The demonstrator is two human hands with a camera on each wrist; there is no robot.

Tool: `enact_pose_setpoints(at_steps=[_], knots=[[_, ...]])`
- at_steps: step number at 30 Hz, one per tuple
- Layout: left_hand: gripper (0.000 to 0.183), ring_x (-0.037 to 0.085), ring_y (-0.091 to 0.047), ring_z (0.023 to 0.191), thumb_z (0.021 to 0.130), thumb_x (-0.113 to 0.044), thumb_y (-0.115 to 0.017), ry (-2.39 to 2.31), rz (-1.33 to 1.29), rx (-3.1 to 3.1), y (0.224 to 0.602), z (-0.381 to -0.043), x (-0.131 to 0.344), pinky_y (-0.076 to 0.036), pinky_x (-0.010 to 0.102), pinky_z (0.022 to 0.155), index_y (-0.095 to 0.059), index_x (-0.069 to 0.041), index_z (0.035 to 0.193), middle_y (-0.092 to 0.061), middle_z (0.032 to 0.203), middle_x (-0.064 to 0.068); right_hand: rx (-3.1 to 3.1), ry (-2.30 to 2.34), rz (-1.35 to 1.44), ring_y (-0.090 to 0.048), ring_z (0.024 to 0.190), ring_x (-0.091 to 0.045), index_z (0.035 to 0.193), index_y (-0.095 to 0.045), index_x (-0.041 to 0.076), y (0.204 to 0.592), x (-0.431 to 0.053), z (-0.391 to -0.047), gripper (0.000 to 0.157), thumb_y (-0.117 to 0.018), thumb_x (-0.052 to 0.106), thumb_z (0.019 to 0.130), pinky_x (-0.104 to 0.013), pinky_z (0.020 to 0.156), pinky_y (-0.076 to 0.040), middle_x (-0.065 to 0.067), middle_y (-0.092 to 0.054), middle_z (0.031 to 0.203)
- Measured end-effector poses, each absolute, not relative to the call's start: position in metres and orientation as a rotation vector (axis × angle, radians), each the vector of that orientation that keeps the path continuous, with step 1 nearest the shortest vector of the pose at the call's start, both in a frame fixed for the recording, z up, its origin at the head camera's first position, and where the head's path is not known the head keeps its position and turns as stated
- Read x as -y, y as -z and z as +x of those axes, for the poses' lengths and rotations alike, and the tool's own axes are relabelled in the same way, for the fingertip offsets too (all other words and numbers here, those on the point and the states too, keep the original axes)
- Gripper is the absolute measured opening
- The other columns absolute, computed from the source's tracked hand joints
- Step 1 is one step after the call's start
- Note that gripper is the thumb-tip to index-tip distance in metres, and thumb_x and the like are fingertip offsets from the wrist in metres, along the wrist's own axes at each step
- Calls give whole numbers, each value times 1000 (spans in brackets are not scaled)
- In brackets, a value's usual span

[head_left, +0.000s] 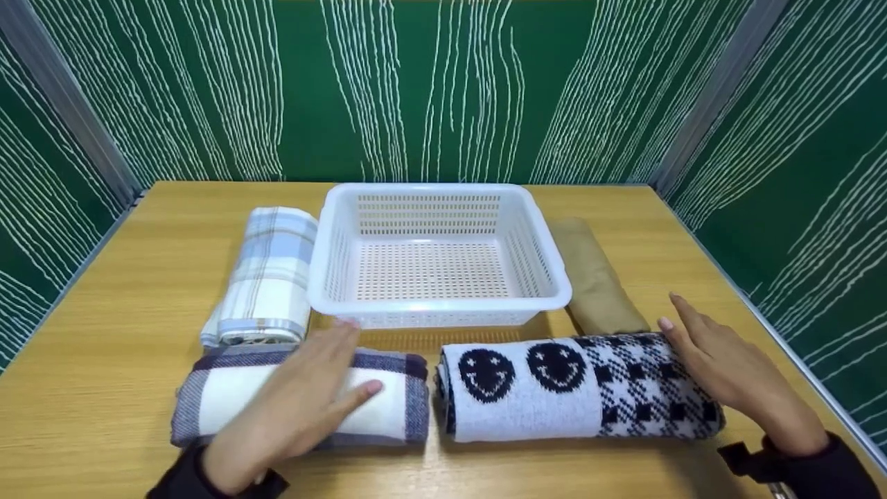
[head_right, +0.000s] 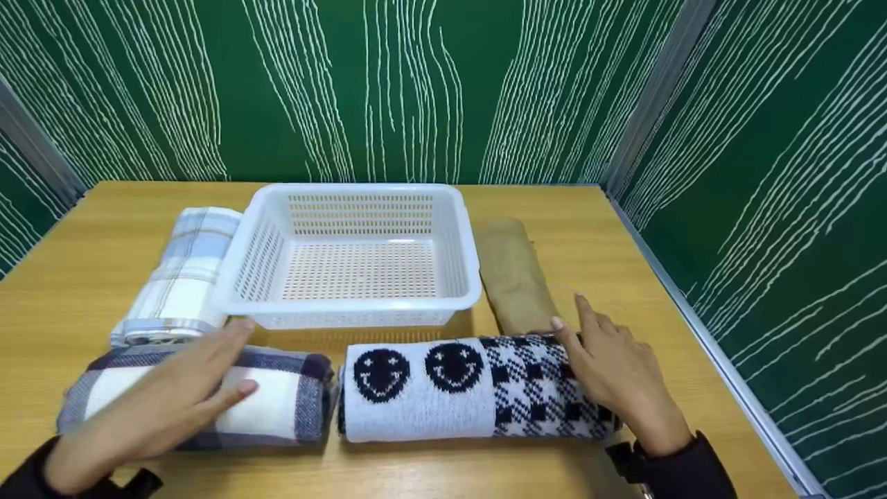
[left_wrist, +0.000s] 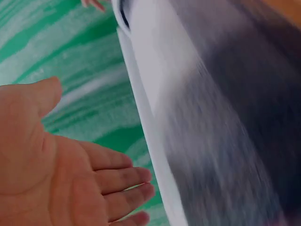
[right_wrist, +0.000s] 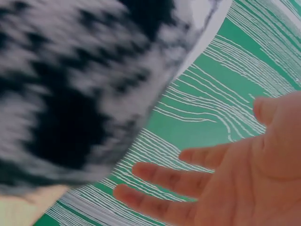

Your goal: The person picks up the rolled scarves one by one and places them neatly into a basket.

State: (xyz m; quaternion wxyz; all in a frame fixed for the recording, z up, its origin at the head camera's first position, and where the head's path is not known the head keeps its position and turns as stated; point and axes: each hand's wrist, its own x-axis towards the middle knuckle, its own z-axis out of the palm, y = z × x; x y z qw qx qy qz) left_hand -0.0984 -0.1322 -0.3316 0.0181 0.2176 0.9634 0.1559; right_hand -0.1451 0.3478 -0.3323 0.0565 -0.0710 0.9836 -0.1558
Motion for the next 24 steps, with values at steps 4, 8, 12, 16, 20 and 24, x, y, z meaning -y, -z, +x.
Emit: enact_pose_setpoints(at_steps=[4, 8, 12, 16, 20, 24], knots=[[79, 29, -22, 140, 95, -55, -41, -655, 769, -2870, 333, -101, 108, -16, 45, 112, -22, -1, 149, -18, 154, 13, -2923, 576, -114, -24, 124, -62, 147, -3, -10, 341, -354, -144, 74, -15, 48, 103, -74, 93, -22, -44, -26, 139], [85, 30, -24, 139, 90, -57, -49, -759, 792, -2749, 336, -110, 86, -19, 46, 112, -21, -2, 149, -18, 154, 12, -2861, 621, -35, -24, 122, -63, 145, -4, -15, 348, -360, -143, 79, -13, 51, 102, -75, 92, -23, -46, -25, 136], [98, 32, -26, 138, 83, -57, -62, -743, 778, -2708, 340, -121, 66, -20, 46, 111, -19, 1, 149, -21, 153, 17, -2783, 659, 16, -21, 122, -65, 142, -4, -18, 353, -367, -142, 82, -11, 52, 101, -75, 92, -23, -49, -18, 137], [118, 35, -29, 136, 71, -60, -73, -715, 717, -2685, 343, -130, 53, -24, 46, 110, -13, 5, 149, -24, 150, 23, -2669, 741, 71, -15, 124, -64, 143, -1, -18, 359, -371, -142, 85, -11, 55, 100, -74, 95, -21, -48, -10, 140], [131, 29, -53, 108, 60, -65, -78, -617, 678, -2694, 346, -136, 45, -40, 41, 99, -12, 7, 148, -58, 116, 18, -2529, 898, 165, -3, 129, -62, 143, 8, -15, 366, -372, -142, 92, -15, 62, 97, -73, 99, -11, -45, 3, 143], [137, 25, -54, 91, 53, -65, -81, -476, 701, -2710, 349, -140, 37, -41, 40, 94, -12, 5, 149, -61, 96, 10, -2467, 1009, 245, 4, 131, -59, 143, 12, -13, 373, -372, -143, 97, -22, 65, 95, -71, 101, -5, -42, 9, 144]])
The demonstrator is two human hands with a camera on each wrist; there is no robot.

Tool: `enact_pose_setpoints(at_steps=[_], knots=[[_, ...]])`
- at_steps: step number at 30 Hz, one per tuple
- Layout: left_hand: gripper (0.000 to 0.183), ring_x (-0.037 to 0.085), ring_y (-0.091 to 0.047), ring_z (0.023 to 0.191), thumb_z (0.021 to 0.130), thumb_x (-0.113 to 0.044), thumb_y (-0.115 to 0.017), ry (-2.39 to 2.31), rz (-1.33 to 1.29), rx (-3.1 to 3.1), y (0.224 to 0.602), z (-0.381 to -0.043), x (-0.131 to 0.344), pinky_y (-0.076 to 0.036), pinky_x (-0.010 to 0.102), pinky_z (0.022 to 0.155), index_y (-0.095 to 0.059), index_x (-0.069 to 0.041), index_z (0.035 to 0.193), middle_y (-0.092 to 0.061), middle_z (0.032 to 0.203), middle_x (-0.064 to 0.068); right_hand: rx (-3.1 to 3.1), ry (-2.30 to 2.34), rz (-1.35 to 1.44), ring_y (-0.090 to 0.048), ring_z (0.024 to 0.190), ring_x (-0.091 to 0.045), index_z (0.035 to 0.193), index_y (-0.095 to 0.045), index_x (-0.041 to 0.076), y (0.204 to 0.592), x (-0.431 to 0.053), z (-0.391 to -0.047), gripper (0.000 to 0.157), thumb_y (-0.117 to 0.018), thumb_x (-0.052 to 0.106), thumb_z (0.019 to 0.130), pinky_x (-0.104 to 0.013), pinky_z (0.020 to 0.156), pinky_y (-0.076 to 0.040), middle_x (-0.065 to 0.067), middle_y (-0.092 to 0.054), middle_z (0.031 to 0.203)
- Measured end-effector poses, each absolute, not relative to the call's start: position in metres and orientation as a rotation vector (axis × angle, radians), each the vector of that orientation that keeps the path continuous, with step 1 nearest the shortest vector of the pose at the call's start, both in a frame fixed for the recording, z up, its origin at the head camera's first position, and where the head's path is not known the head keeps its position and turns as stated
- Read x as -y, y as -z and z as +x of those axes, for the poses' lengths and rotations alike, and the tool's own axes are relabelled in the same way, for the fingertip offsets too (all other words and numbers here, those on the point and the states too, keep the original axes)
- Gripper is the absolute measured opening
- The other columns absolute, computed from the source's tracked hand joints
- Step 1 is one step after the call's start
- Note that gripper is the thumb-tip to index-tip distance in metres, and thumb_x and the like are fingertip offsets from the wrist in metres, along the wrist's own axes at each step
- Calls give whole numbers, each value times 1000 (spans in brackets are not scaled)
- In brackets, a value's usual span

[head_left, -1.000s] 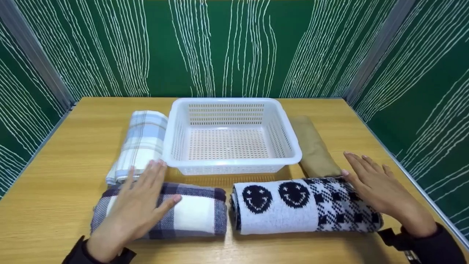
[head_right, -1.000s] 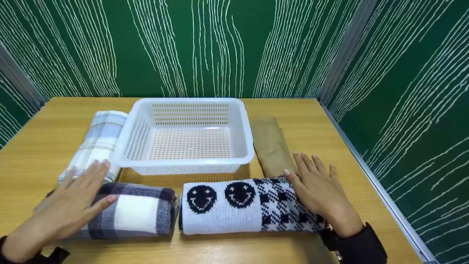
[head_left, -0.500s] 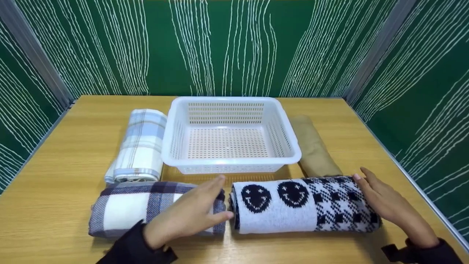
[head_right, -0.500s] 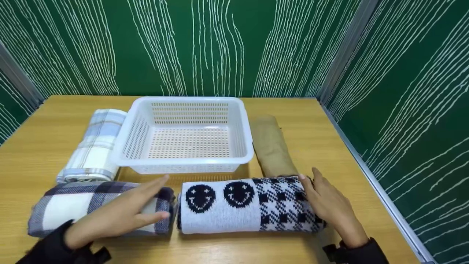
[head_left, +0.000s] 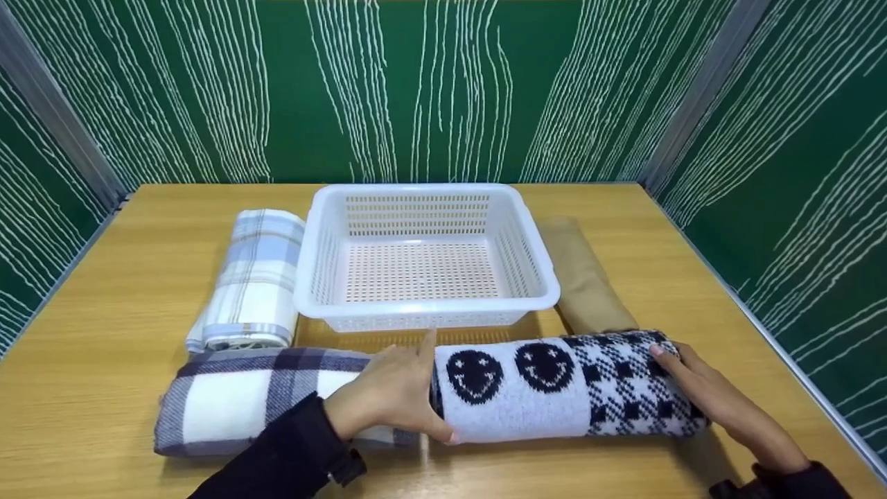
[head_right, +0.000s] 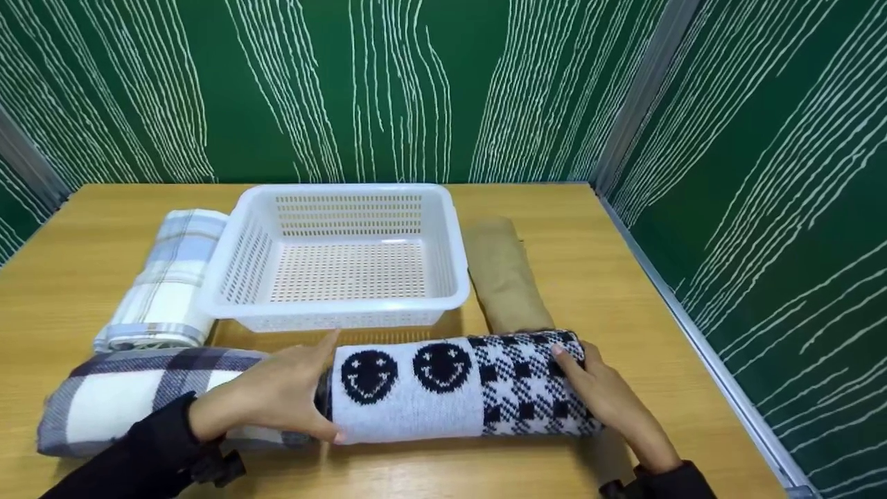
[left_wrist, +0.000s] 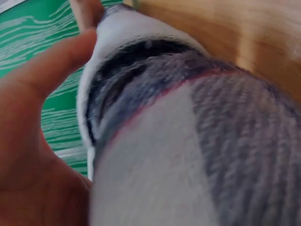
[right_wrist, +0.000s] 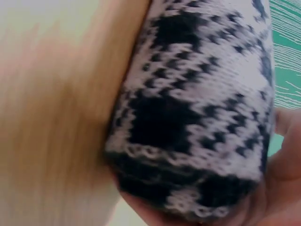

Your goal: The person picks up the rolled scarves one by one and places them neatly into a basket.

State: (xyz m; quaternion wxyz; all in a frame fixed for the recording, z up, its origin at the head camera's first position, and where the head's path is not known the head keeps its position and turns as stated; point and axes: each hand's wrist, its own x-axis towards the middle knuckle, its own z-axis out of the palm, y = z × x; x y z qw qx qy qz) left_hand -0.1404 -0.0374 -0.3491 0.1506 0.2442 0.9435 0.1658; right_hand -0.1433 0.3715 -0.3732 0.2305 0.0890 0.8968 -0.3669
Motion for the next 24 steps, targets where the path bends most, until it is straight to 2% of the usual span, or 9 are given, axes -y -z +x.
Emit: enact_pose_setpoints(at_steps=[3, 5, 10, 15, 18, 21, 23, 24], knots=[[141, 32, -54, 108, 51, -64, -83, -403, 731, -2706, 352, -142, 31, -31, 47, 105, -9, 4, 149, -60, 118, 17, -2452, 1058, 292, 5, 132, -57, 143, 11, -13, 376, -372, -145, 101, -27, 66, 94, -70, 103, -4, -41, 10, 145], [140, 36, -46, 124, 51, -63, -83, -371, 734, -2699, 354, -142, 28, -19, 52, 111, -11, 4, 149, -49, 135, 22, -2433, 1095, 315, 6, 132, -56, 143, 12, -12, 377, -372, -146, 101, -30, 65, 94, -69, 103, -3, -40, 11, 145], [133, 35, -41, 129, 53, -62, -84, -325, 718, -2682, 358, -144, 24, -13, 56, 111, -19, 6, 147, -44, 140, 23, -2330, 1235, 342, 5, 134, -54, 144, 14, -9, 379, -372, -146, 98, -34, 60, 96, -67, 105, -3, -38, 11, 147], [125, 32, -49, 122, 53, -61, -84, -307, 731, -2686, 360, -146, 22, -16, 57, 110, -30, 8, 141, -53, 132, 19, -2215, 1383, 371, 1, 137, -50, 144, 16, -8, 382, -370, -146, 98, -35, 60, 96, -61, 109, -4, -36, 10, 149], [116, 29, -56, 110, 51, -60, -85, -297, 730, -2690, 361, -148, 21, -20, 57, 108, -40, 6, 134, -62, 116, 12, -2188, 1453, 364, -7, 138, -45, 146, 11, -8, 386, -369, -145, 96, -35, 60, 96, -55, 112, -8, -33, 4, 151], [106, 24, -59, 92, 47, -58, -88, -270, 703, -2684, 362, -150, 17, -29, 52, 104, -46, 1, 125, -62, 91, 2, -2193, 1484, 364, -19, 136, -42, 147, 5, -9, 390, -367, -144, 94, -34, 60, 96, -50, 111, -18, -32, -7, 151], [106, 23, -58, 86, 45, -57, -89, -229, 684, -2680, 362, -151, 14, -32, 48, 100, -46, -1, 123, -61, 86, 0, -2204, 1483, 371, -32, 130, -38, 147, 1, -10, 391, -366, -144, 93, -34, 60, 96, -47, 109, -27, -32, -16, 149], [109, 24, -58, 87, 44, -57, -89, -199, 678, -2679, 362, -151, 12, -32, 48, 100, -45, 0, 125, -62, 90, 2, -2210, 1484, 371, -38, 126, -35, 147, 0, -11, 391, -366, -144, 93, -34, 60, 96, -46, 107, -31, -32, -20, 147]])
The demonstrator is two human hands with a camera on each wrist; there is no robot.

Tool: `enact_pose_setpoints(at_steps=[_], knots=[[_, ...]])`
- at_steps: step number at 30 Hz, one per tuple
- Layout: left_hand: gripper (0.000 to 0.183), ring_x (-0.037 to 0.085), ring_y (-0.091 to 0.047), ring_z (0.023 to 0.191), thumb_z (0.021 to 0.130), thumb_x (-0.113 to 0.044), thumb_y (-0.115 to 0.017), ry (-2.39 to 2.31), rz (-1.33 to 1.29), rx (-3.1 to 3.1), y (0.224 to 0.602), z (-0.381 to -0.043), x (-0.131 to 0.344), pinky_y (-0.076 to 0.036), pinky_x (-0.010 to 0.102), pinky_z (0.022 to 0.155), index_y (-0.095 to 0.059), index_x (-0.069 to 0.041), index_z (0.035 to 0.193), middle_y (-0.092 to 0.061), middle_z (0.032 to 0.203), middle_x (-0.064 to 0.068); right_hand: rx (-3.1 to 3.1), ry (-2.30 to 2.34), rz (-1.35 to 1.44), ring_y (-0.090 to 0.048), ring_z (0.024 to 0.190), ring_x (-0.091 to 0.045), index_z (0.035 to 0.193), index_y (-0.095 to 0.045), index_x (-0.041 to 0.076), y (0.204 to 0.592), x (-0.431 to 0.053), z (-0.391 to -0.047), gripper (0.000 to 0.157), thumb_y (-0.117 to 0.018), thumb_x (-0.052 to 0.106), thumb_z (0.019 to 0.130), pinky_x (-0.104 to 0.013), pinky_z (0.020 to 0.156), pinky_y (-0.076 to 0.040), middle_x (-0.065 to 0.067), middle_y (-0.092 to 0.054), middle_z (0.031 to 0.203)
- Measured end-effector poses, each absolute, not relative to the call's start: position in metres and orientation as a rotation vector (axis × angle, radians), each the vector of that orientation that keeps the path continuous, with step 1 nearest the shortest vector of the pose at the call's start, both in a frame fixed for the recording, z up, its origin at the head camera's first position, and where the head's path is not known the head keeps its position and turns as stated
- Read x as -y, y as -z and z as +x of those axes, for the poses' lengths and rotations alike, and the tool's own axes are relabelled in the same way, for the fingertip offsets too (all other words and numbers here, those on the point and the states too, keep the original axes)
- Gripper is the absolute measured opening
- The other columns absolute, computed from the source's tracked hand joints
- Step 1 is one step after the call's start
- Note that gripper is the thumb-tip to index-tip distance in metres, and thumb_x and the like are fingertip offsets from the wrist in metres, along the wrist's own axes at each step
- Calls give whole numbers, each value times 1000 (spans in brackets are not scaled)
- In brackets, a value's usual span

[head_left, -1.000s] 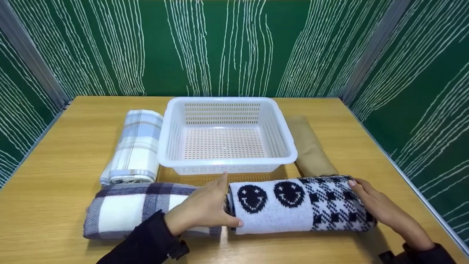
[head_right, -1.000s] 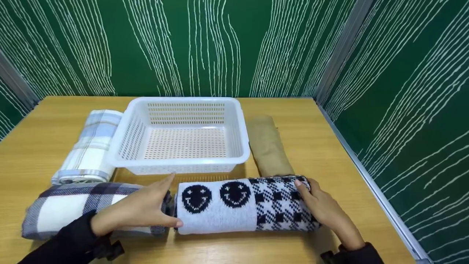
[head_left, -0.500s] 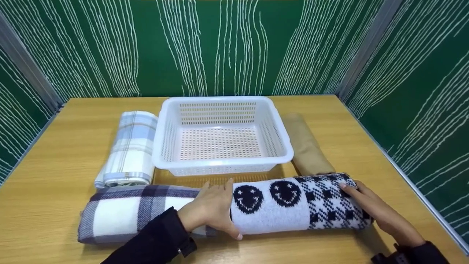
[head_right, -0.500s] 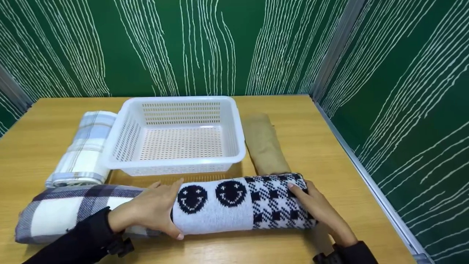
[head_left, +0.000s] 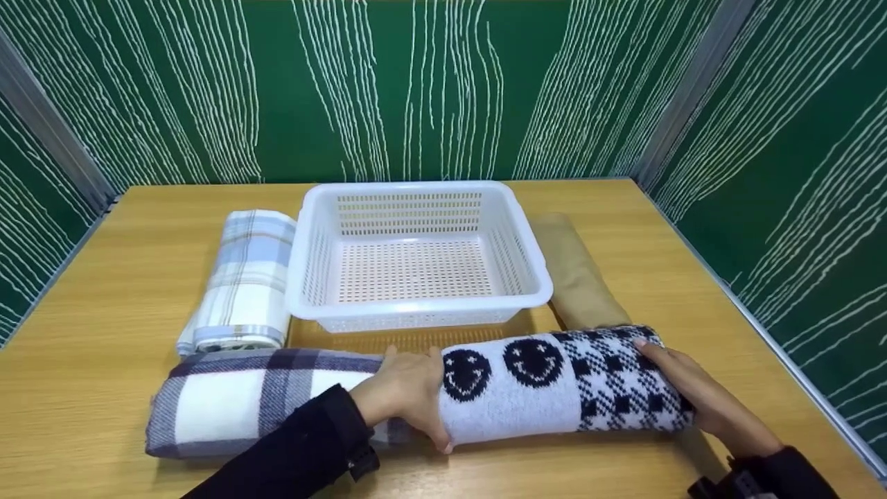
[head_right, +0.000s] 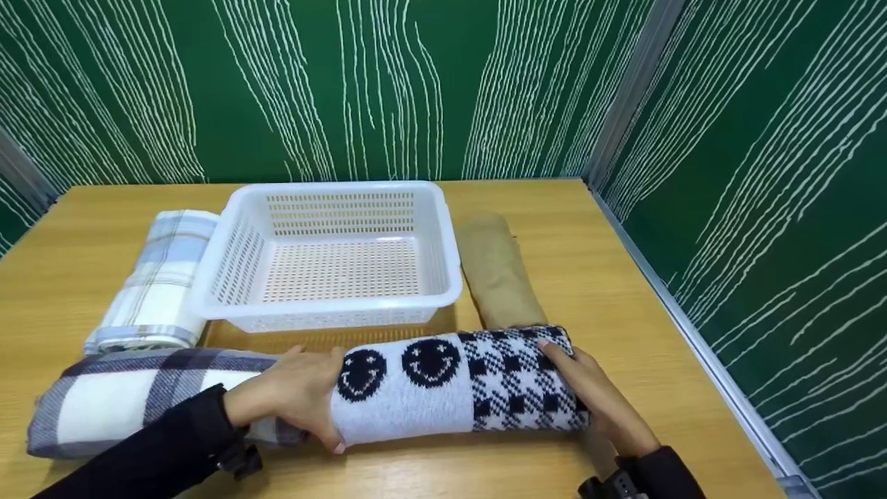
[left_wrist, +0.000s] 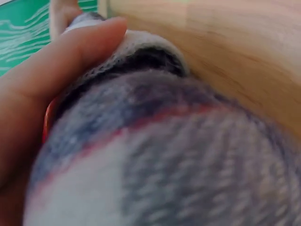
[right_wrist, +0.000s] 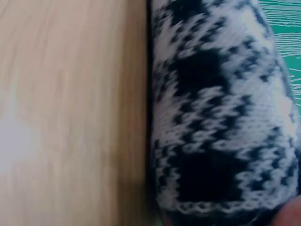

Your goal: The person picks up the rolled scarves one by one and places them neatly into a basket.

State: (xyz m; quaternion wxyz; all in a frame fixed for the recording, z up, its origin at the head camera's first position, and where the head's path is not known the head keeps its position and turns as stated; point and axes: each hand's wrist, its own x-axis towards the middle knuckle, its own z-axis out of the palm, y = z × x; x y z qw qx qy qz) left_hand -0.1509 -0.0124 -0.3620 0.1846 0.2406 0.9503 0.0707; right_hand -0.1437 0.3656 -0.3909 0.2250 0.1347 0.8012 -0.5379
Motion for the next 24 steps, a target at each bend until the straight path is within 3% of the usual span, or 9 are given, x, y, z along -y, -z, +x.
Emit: enact_pose_setpoints(at_steps=[3, 6, 10, 12, 17, 20, 24], knots=[[116, 27, -59, 96, 45, -56, -90, -137, 678, -2677, 362, -151, 8, -32, 48, 100, -40, 3, 132, -65, 105, 7, -2207, 1505, 372, -51, 112, -23, 146, -3, -12, 389, -365, -144, 91, -35, 58, 97, -38, 98, -42, -30, -31, 141], [123, 31, -55, 111, 49, -52, -90, -140, 681, -2674, 361, -153, 6, -25, 51, 108, -31, 6, 141, -61, 121, 14, -2171, 1553, 382, -53, 109, -21, 148, -1, -8, 387, -365, -143, 91, -37, 58, 96, -36, 95, -45, -28, -31, 142], [120, 29, -56, 108, 50, -47, -90, -200, 686, -2684, 362, -153, 6, -27, 48, 107, -33, 7, 140, -63, 113, 12, -2127, 1579, 413, -45, 120, -30, 150, 7, 1, 387, -366, -144, 94, -40, 60, 94, -43, 100, -40, -30, -20, 147], [112, 24, -58, 95, 50, -45, -91, -238, 691, -2691, 362, -153, 6, -33, 44, 102, -39, 5, 135, -65, 98, 6, -2082, 1631, 447, -45, 119, -29, 151, 8, 5, 389, -366, -143, 94, -43, 59, 94, -44, 100, -40, -28, -20, 147], [88, 16, -50, 71, 50, -37, -91, -368, 674, -2666, 361, -157, 8, -42, 32, 80, -49, -1, 118, -54, 75, -3, -1842, 1908, 534, -59, 102, -20, 152, 6, 7, 392, -366, -138, 92, -54, 46, 94, -40, 93, -47, -12, -48, 127], [83, 16, -49, 72, 51, -28, -91, -501, 609, -2607, 359, -161, 10, -45, 30, 72, -50, 0, 117, -57, 84, 0, -1714, 2022, 557, -62, 97, -19, 152, 5, 6, 391, -365, -136, 91, -56, 41, 94, -39, 92, -48, -3, -58, 109], [80, 18, -51, 79, 51, -15, -90, -700, 526, -2511, 356, -163, 14, -48, 31, 72, -48, 1, 118, -57, 96, 5, -1645, 2079, 577, -63, 95, -19, 151, -2, 7, 385, -364, -134, 85, -57, 38, 94, -37, 91, -49, -2, -63, 102]])
